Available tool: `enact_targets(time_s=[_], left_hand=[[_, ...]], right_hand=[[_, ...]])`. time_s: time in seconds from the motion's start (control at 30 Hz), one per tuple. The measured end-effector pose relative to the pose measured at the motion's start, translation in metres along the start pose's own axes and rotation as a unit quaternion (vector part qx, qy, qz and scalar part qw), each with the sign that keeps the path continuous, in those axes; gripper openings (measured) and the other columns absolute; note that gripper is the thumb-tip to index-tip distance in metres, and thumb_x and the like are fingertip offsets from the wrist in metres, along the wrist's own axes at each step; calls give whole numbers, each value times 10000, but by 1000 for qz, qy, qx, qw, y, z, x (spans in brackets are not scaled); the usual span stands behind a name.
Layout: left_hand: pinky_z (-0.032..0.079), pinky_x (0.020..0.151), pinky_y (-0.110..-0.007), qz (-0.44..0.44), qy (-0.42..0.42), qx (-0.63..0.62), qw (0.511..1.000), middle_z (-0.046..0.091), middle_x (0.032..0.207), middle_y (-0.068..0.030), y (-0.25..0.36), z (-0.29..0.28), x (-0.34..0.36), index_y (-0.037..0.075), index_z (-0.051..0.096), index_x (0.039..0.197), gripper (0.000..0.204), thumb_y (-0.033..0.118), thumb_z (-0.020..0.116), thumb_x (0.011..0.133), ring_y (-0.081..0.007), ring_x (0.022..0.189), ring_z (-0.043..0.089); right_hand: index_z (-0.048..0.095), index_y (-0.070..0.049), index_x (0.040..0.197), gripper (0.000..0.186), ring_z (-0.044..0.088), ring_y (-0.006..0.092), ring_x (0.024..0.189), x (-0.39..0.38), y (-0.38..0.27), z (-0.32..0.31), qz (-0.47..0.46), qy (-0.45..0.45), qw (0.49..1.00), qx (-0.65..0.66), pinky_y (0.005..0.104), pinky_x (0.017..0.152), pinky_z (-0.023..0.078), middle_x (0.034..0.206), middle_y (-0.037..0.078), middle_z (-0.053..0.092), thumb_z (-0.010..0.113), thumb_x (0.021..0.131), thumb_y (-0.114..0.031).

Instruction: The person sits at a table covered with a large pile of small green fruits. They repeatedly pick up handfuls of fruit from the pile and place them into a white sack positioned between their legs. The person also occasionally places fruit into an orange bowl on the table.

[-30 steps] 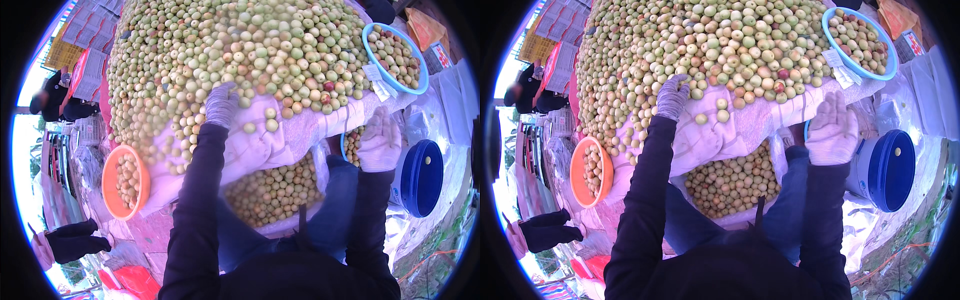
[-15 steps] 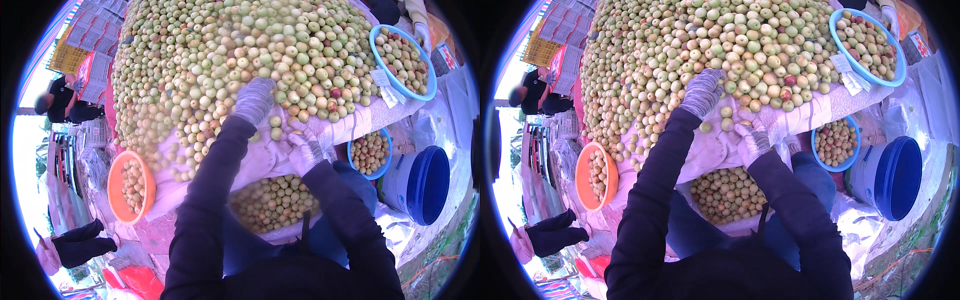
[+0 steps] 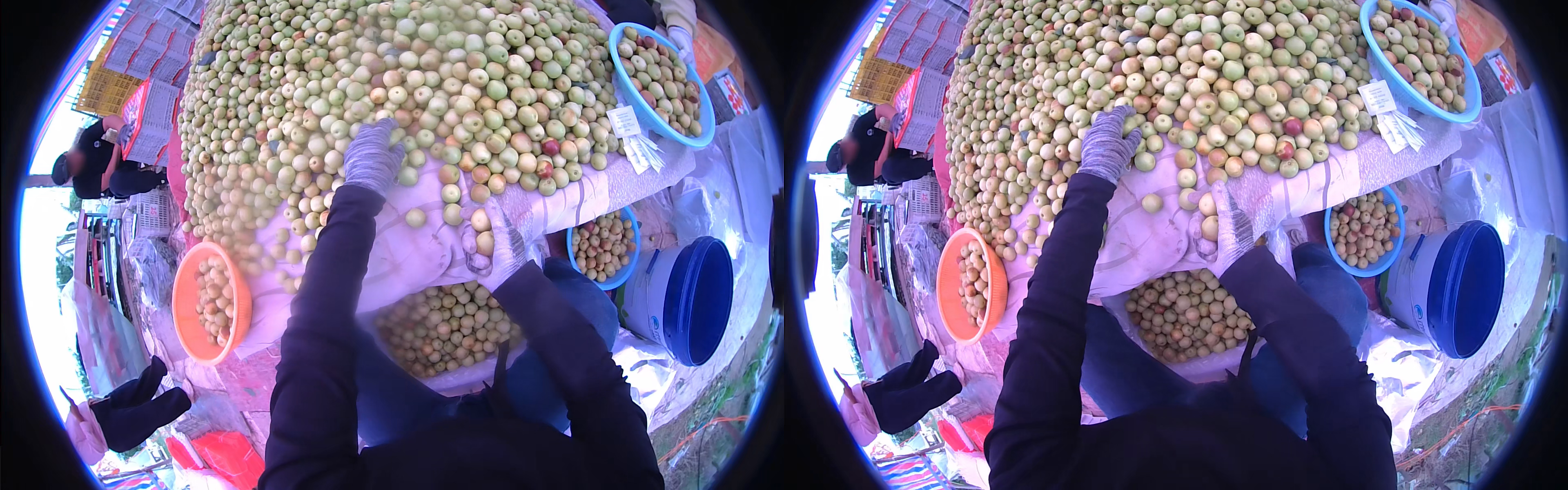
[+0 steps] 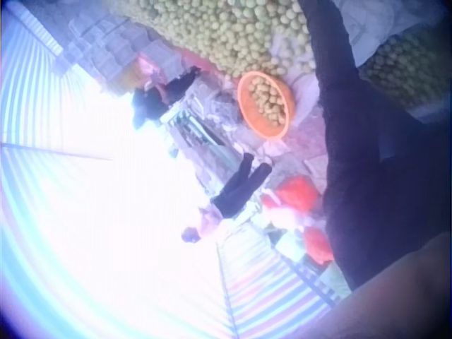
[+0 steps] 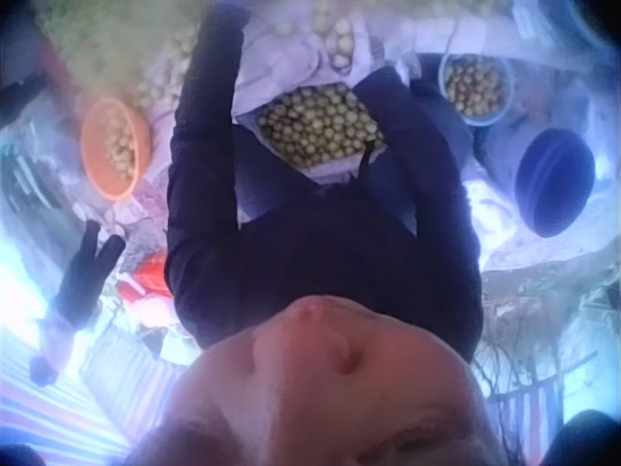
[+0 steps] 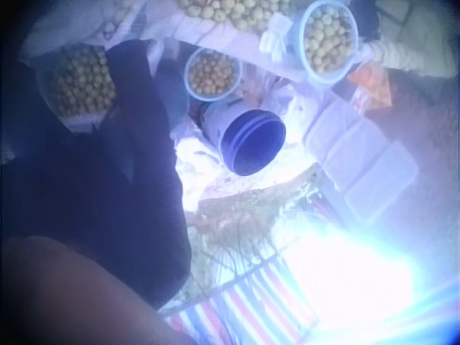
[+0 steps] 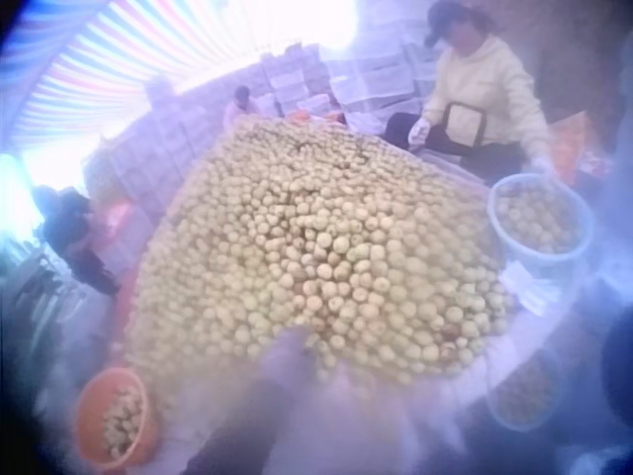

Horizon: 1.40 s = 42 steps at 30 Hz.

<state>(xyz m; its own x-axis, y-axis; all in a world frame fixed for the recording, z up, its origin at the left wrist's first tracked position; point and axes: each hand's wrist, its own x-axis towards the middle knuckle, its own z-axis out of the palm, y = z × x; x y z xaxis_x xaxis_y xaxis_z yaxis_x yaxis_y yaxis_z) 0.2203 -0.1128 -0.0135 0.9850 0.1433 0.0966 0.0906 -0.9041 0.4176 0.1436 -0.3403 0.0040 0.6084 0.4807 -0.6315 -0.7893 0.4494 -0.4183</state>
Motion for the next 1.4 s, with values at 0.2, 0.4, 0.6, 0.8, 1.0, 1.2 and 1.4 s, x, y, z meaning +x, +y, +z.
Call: enact_targets(time_s=[0.2, 0.4, 0.6, 0.8, 1.0, 1.2, 1.4], left_hand=[[424, 488, -171, -161, -20, -502, 850, 583, 799, -21, 29, -6, -64, 80, 548, 1072, 261, 277, 505, 905, -45, 575, 518], [391, 445, -160, -297, -48, -695, 653, 572, 754, -40, 19, -23, -116, 101, 512, 1073, 354, 409, 489, 899, -63, 526, 494], [529, 761, -256, -277, -45, -815, 507, 497, 1182, -177, 19, -31, -138, 66, 388, 1291, 491, 298, 535, 884, -219, 1011, 558], [501, 820, -273, -158, -16, -810, 564, 464, 1235, -168, 36, -42, -156, 67, 354, 1321, 553, 107, 588, 821, -224, 1053, 545], [517, 691, -230, -175, 66, -603, 775, 536, 1089, -78, 12, -69, -185, 37, 465, 1191, 378, 40, 570, 827, -128, 787, 598], [472, 734, -261, -194, 387, -75, 898, 561, 1006, -106, -112, -159, -251, 0, 512, 1131, 307, 54, 571, 835, -162, 847, 574], [426, 861, -385, -345, 325, 147, 868, 563, 1070, -184, -179, -201, -292, -18, 527, 1117, 376, 128, 577, 774, -315, 991, 547]], right_hand=[[519, -87, 972, 395, 396, 130, 385, -8, -3, 1, -23, 22, 999, 19, 230, 326, 283, 605, 85, 520, 412, 911, -463], [523, -80, 990, 394, 382, 67, 369, -113, -103, -117, -342, 170, 886, -264, 189, 305, 263, 582, 19, 500, 470, 890, -457], [496, -41, 1129, 314, 549, 105, 785, -238, -245, -235, -453, 444, 598, -491, 220, 724, 436, 866, 58, 573, 485, 922, -277], [557, -23, 1003, 273, 568, 191, 813, -114, -103, -113, -278, 50, 714, -641, 288, 758, 433, 835, 114, 599, 548, 865, -258], [543, -63, 1075, 443, 580, 341, 900, -28, 28, -19, 31, -160, 423, -891, 422, 800, 435, 948, 184, 608, 578, 797, -406], [452, -61, 1243, 617, 486, 329, 1109, -7, 59, -35, -72, -208, 289, -932, 419, 919, 391, 1244, 196, 473, 588, 758, -417], [462, -31, 1226, 552, 533, 306, 1056, -3, 60, -20, -47, -221, 428, -875, 380, 930, 388, 1125, 176, 568, 548, 815, -389]])
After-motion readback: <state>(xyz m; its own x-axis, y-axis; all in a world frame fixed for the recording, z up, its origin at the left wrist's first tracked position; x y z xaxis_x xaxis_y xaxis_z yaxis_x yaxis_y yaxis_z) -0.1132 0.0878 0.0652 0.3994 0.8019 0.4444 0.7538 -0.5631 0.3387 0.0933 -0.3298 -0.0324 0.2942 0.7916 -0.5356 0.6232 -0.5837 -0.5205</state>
